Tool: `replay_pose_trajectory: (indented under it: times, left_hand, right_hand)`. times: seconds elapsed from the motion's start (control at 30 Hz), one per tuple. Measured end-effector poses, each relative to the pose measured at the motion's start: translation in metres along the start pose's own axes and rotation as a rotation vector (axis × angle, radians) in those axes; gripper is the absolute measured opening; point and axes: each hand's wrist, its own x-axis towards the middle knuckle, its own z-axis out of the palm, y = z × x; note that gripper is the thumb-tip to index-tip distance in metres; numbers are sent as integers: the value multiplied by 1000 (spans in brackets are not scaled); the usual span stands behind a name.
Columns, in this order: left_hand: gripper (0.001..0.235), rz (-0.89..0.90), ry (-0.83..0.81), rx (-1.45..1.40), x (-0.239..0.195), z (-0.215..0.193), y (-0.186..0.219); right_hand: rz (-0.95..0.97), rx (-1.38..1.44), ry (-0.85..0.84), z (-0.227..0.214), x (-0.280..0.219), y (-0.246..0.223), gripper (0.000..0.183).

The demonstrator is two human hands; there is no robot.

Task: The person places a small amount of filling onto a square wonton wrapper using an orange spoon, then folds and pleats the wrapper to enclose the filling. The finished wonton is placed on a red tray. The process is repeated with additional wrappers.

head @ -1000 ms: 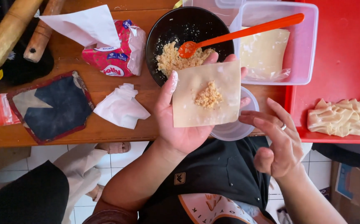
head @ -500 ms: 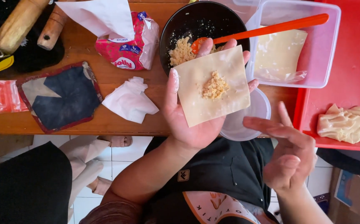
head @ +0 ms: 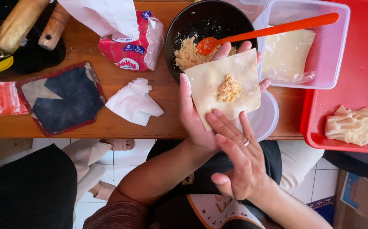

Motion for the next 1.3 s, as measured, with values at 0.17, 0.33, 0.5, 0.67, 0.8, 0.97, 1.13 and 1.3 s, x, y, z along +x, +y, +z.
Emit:
replay_pose_trajectory:
  times: [0.17,0.33,0.5,0.67,0.8,0.97,1.13,1.3]
  left_hand:
    - [75,50,20,7,-6,10,4]
    - [79,8,-3,-19,-6,5,2]
    - [76,-36,81,-118,-4,19,9]
    - [78,-51,123,-147,-3,23,12]
    - [79,-61,82,-81,-6,19,11]
    - [78,-118,78,-98,-9,17,11]
    - [80,-157,92,-32,-14,29,11]
    - [79,-191,95,-16,-18,24,11]
  right_hand:
    - [-127,4,-62,11,-14,5,57]
    - [-176,43,-67,8,-12,4,57]
    - [-72,-84,-49,-1,-11,7,56]
    - [-79,-221,-30,-20,-13,13,55]
    - [-61,-294,26,-32,-16,25,54]
    - [-140,-348,64,-42,-21,36,53]
    - [-219,-421,54,-55,-21,46,56]
    - [-273,-450,41,-69,-18,43,53]
